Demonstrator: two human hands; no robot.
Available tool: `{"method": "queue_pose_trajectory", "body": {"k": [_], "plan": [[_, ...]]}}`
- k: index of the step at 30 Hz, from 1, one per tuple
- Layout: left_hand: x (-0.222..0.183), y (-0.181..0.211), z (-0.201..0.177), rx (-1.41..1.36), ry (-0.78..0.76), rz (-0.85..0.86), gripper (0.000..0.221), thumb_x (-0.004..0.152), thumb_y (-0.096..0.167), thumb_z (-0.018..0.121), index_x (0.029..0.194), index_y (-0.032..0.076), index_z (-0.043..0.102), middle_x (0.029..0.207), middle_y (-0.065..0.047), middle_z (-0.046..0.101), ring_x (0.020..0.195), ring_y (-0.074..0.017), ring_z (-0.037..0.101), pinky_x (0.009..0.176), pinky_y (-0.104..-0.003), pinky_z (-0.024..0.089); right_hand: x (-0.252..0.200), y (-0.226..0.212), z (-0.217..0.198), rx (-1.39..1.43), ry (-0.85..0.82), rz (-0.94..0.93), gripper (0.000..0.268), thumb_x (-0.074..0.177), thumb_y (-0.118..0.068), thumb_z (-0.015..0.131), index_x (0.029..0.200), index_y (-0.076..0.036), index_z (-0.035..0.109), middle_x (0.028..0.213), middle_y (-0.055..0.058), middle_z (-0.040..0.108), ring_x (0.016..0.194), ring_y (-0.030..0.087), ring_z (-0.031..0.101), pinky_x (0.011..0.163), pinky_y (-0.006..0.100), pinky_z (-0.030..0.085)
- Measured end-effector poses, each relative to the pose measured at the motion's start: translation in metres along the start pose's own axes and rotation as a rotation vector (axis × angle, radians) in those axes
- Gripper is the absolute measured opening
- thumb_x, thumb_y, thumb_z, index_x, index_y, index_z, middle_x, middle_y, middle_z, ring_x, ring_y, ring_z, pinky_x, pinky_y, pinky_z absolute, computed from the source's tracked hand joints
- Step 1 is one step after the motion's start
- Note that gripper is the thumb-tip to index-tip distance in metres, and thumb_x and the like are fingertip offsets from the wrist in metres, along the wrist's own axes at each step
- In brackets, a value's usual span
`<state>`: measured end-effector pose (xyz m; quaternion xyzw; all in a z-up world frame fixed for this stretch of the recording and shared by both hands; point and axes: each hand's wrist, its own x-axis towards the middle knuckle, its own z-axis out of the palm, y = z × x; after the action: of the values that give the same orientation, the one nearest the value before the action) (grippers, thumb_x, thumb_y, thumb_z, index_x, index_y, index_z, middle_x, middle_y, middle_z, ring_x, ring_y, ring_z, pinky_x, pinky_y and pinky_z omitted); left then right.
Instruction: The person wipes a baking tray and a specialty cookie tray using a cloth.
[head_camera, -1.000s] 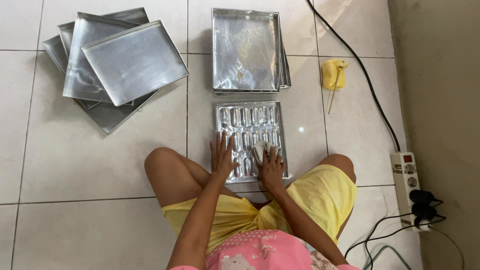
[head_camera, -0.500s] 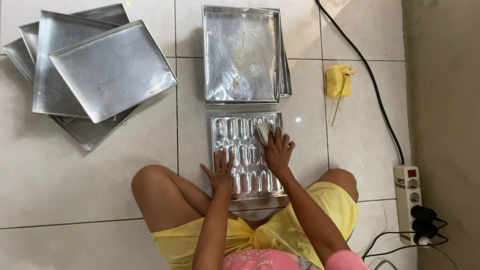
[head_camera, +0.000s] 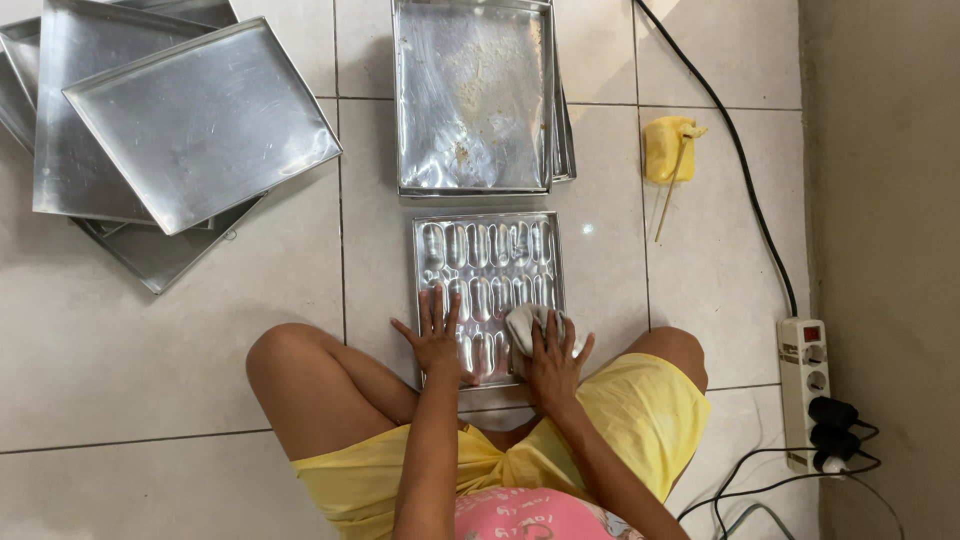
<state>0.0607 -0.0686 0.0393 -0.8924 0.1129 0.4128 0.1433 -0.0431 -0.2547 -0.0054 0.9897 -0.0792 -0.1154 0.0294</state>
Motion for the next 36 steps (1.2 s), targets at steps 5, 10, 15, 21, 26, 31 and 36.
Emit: {"method": "queue_pose_trajectory", "body": {"k": [5,10,15,21,26,31,36], "plan": [[-0.005,-0.002,-0.009,-0.012,-0.019,0.001,0.160,0.060,0.073,0.087,0.159,0.029,-0.032,0.169,-0.007,-0.036,0.154,-0.0359,-0.033,0.110,-0.088,-0.001,0.122,0.001,-0.006,0.025,0.171,-0.028,0.061,0.089,-0.032,0.061,0.148,-0.017,0.053,0.161,0.012,0.043,0.125,0.037,0.043,0.095,0.055,0.033],[-0.007,-0.004,-0.011,-0.002,-0.036,-0.012,0.164,0.054,0.078,0.085,0.159,0.030,-0.031,0.169,-0.007,-0.035,0.155,-0.0357,-0.032,0.111,-0.088,-0.002,0.166,-0.011,-0.021,0.118,0.079,-0.015,0.061,0.098,-0.035,0.057,0.155,-0.016,0.045,0.168,0.008,0.029,0.129,0.038,0.033,0.097,0.053,0.029],[0.003,-0.001,0.001,-0.040,0.010,0.004,0.165,0.051,0.078,0.087,0.159,0.031,-0.030,0.170,-0.006,-0.034,0.155,-0.0353,-0.031,0.111,-0.088,-0.003,0.050,-0.023,-0.018,0.051,0.268,-0.151,0.067,0.080,-0.027,0.072,0.144,-0.019,0.057,0.162,0.011,0.039,0.120,0.041,0.048,0.086,0.053,0.039],[-0.012,-0.006,-0.014,-0.007,-0.003,0.003,0.155,0.062,0.077,0.081,0.160,0.031,-0.029,0.170,-0.004,-0.034,0.156,-0.0327,-0.031,0.113,-0.086,-0.001,0.022,-0.033,-0.016,0.115,0.173,-0.127,0.062,0.083,-0.022,0.068,0.144,-0.017,0.057,0.166,0.013,0.034,0.128,0.041,0.044,0.096,0.056,0.035],[-0.042,-0.013,-0.036,-0.068,0.006,-0.012,0.128,0.089,0.050,0.076,0.159,0.035,-0.031,0.170,-0.003,-0.034,0.155,-0.0326,-0.033,0.112,-0.085,-0.003,0.140,-0.047,-0.034,0.179,0.150,-0.085,0.064,0.092,-0.030,0.061,0.152,-0.010,0.049,0.175,0.019,0.003,0.155,0.048,0.009,0.117,0.071,0.001],[-0.038,-0.011,-0.030,-0.059,0.013,0.001,0.119,0.096,0.046,0.070,0.159,0.034,-0.030,0.171,-0.003,-0.033,0.156,-0.0332,-0.032,0.112,-0.085,-0.002,0.131,-0.053,-0.031,0.070,0.162,-0.033,0.071,0.101,-0.053,0.051,0.155,-0.007,0.046,0.177,0.018,-0.001,0.160,0.042,-0.009,0.119,0.073,-0.015],[-0.005,-0.004,-0.003,-0.043,0.027,0.016,0.157,0.059,0.080,0.082,0.160,0.031,-0.028,0.170,-0.006,-0.032,0.156,-0.0347,-0.030,0.113,-0.086,-0.003,-0.012,-0.040,-0.007,0.001,0.118,-0.044,0.079,0.088,-0.052,0.064,0.152,-0.009,0.047,0.175,0.020,0.011,0.159,0.044,0.009,0.120,0.078,0.005]]}}
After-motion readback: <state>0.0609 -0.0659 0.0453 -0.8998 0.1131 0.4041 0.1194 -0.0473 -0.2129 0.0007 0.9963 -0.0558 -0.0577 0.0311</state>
